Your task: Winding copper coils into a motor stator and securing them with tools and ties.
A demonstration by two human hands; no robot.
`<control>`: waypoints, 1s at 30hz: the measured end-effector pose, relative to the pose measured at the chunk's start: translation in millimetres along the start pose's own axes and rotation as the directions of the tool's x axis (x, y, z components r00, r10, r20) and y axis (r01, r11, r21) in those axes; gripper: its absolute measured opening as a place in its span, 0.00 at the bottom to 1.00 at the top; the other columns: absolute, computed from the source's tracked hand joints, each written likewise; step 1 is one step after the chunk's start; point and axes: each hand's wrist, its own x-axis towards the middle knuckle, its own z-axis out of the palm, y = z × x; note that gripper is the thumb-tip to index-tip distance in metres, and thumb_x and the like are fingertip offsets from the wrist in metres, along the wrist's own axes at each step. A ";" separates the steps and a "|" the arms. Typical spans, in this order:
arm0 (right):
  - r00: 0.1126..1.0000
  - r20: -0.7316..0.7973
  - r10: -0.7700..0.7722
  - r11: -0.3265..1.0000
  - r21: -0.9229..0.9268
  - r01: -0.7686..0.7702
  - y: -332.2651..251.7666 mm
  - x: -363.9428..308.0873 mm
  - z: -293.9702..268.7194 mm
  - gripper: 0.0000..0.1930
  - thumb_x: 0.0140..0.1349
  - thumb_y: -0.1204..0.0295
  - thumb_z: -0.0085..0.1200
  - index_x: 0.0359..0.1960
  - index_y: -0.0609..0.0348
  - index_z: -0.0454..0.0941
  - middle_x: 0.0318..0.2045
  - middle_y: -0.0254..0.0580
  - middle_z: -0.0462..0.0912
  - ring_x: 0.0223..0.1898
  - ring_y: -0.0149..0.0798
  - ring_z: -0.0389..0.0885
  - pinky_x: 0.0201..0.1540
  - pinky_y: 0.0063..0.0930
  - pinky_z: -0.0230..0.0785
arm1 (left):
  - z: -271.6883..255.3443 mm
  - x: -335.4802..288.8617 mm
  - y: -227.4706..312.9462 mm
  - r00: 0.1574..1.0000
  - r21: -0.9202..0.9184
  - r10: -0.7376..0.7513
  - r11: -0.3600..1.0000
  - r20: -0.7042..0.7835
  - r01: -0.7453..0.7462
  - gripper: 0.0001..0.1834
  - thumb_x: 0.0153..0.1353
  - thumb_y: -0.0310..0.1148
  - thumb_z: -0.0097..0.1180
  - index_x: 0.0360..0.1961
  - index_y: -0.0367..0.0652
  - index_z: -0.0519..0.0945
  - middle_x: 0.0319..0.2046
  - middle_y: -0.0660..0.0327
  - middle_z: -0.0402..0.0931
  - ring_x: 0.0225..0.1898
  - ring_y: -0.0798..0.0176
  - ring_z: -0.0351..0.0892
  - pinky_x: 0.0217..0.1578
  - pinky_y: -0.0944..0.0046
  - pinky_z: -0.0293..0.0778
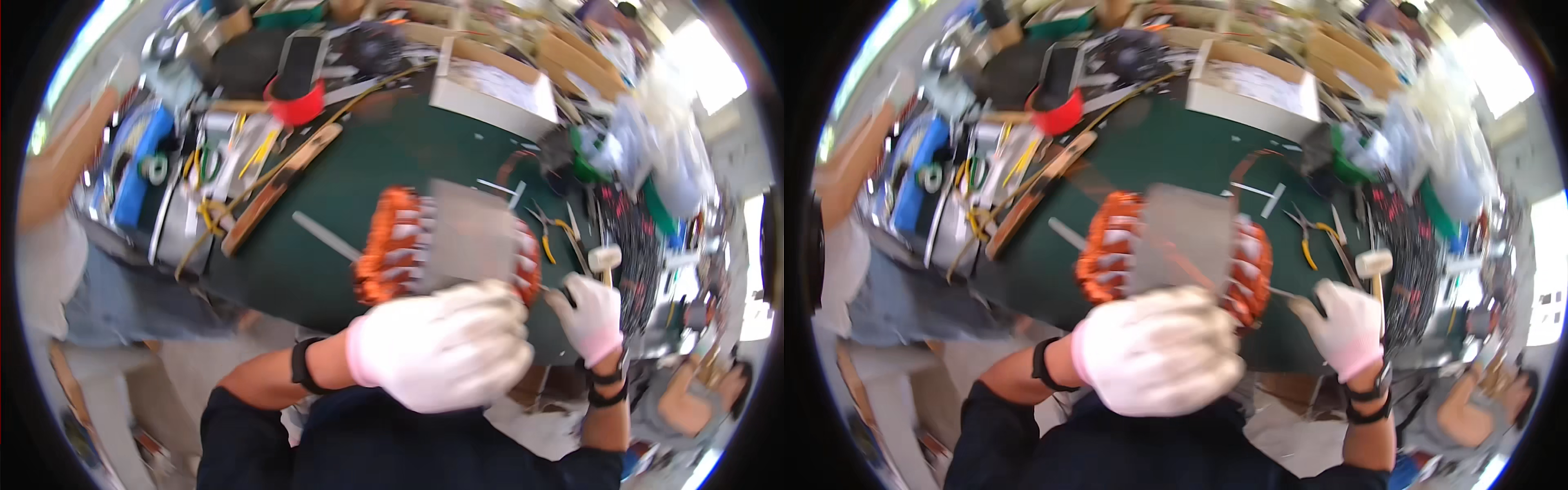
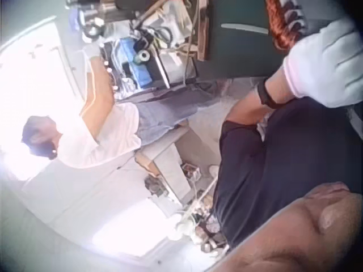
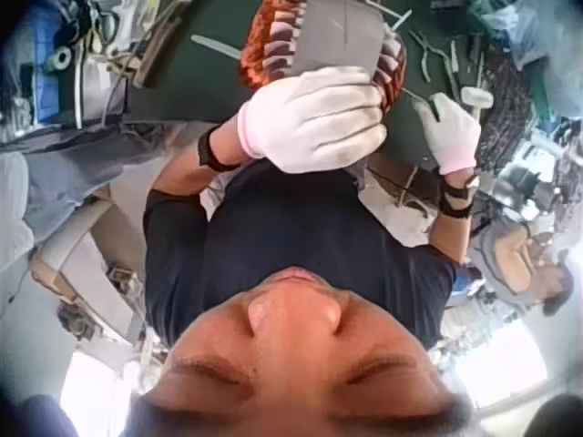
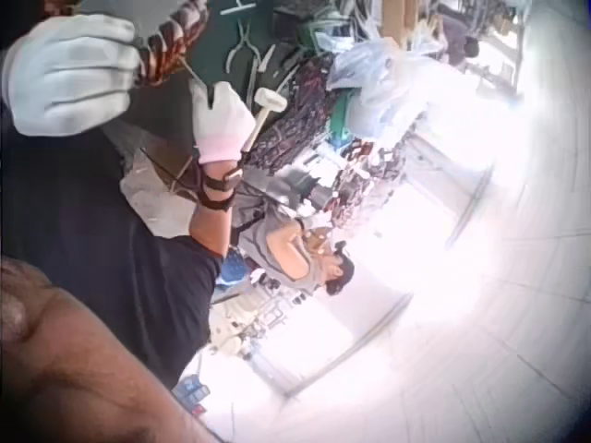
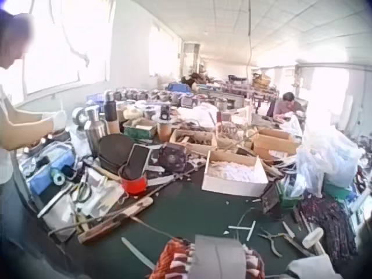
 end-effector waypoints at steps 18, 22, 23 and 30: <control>0.779 0.473 0.412 0.895 -0.048 -0.444 190.0 -19.6 34.1 0.09 0.70 0.66 0.50 0.35 0.53 0.80 0.31 0.52 0.86 0.34 0.52 0.87 0.34 0.45 0.77 | 28.4 -13.3 -6.3 0.980 0.027 0.031 0.999 -0.196 -0.026 0.23 0.57 0.46 0.53 0.36 0.32 0.83 0.44 0.44 0.84 0.53 0.39 0.83 0.63 0.46 0.75; 0.934 0.356 0.005 0.977 -0.201 0.071 126.8 -1.8 29.8 0.10 0.72 0.61 0.52 0.34 0.48 0.80 0.33 0.49 0.89 0.37 0.45 0.89 0.36 0.42 0.76 | 24.7 -12.6 -4.5 0.982 0.061 0.021 0.998 -0.189 -0.010 0.16 0.58 0.39 0.54 0.34 0.35 0.83 0.40 0.48 0.84 0.51 0.43 0.84 0.63 0.50 0.75; 0.939 0.344 0.001 0.977 -0.199 0.071 105.8 3.9 27.4 0.10 0.72 0.61 0.52 0.34 0.48 0.80 0.33 0.49 0.89 0.37 0.45 0.89 0.36 0.42 0.76 | 22.8 -12.2 -6.1 0.983 0.069 0.032 0.997 -0.183 -0.020 0.16 0.58 0.39 0.54 0.34 0.35 0.83 0.40 0.48 0.84 0.51 0.43 0.84 0.63 0.50 0.75; 0.983 0.136 -0.122 0.991 -0.037 0.128 -4.2 31.3 6.6 0.08 0.61 0.66 0.57 0.35 0.58 0.81 0.23 0.46 0.80 0.24 0.49 0.80 0.33 0.38 0.71 | 16.5 -1.3 -1.3 0.967 0.127 0.098 0.989 -0.234 -0.070 0.12 0.53 0.35 0.59 0.36 0.39 0.82 0.40 0.57 0.80 0.49 0.51 0.82 0.61 0.49 0.77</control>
